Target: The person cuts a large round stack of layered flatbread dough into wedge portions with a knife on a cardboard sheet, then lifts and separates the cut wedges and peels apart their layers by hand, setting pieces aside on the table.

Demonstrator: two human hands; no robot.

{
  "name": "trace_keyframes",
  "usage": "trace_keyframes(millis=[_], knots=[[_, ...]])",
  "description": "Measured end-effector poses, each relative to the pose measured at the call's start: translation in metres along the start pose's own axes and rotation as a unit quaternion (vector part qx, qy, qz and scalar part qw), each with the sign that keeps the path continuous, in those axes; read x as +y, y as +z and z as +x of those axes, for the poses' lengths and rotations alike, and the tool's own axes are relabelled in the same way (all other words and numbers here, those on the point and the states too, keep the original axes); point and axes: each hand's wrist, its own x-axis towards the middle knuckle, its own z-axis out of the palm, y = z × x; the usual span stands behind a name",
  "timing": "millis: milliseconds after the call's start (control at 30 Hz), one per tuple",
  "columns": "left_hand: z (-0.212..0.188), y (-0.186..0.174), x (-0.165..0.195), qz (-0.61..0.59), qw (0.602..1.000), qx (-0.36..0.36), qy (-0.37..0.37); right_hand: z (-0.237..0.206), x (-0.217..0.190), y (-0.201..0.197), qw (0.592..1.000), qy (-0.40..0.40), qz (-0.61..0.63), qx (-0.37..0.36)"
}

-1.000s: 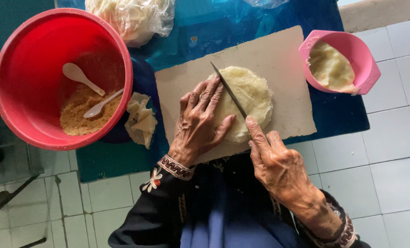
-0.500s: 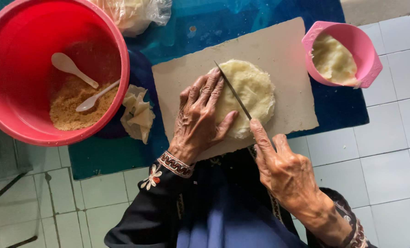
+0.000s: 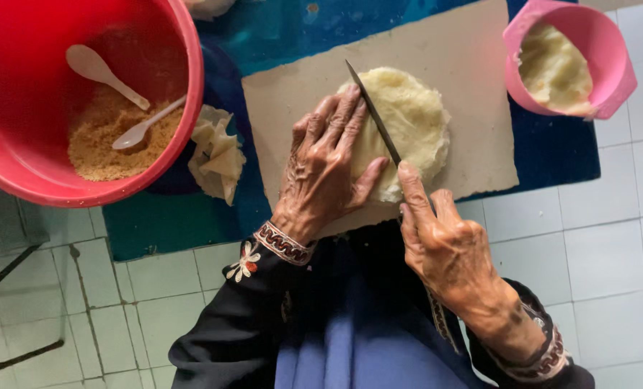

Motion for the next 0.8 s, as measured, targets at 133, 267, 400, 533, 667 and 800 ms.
trace_keyframes(millis=[133,267,400,533,667,800], knots=[[0.004,0.0,0.001,0.005,1.0,0.015,0.008,0.0,0.001,-0.011,1.0,0.001,0.01,-0.006],[0.005,0.002,-0.003,-0.002,1.0,0.014,0.002,-0.013,0.005,-0.013,1.0,-0.009,0.021,0.001],[-0.001,0.007,-0.004,0.002,1.0,0.005,0.002,-0.022,0.009,0.009,1.0,0.006,0.016,0.0],[-0.001,0.004,-0.001,0.035,0.999,0.028,0.012,-0.019,0.01,0.016,0.999,0.001,-0.032,0.014],[0.001,0.001,0.004,0.058,0.997,0.041,0.034,-0.009,0.004,0.013,0.998,-0.015,-0.032,0.044],[0.001,0.006,0.003,0.033,0.999,0.009,0.0,-0.01,0.007,0.008,1.0,-0.011,-0.009,0.027]])
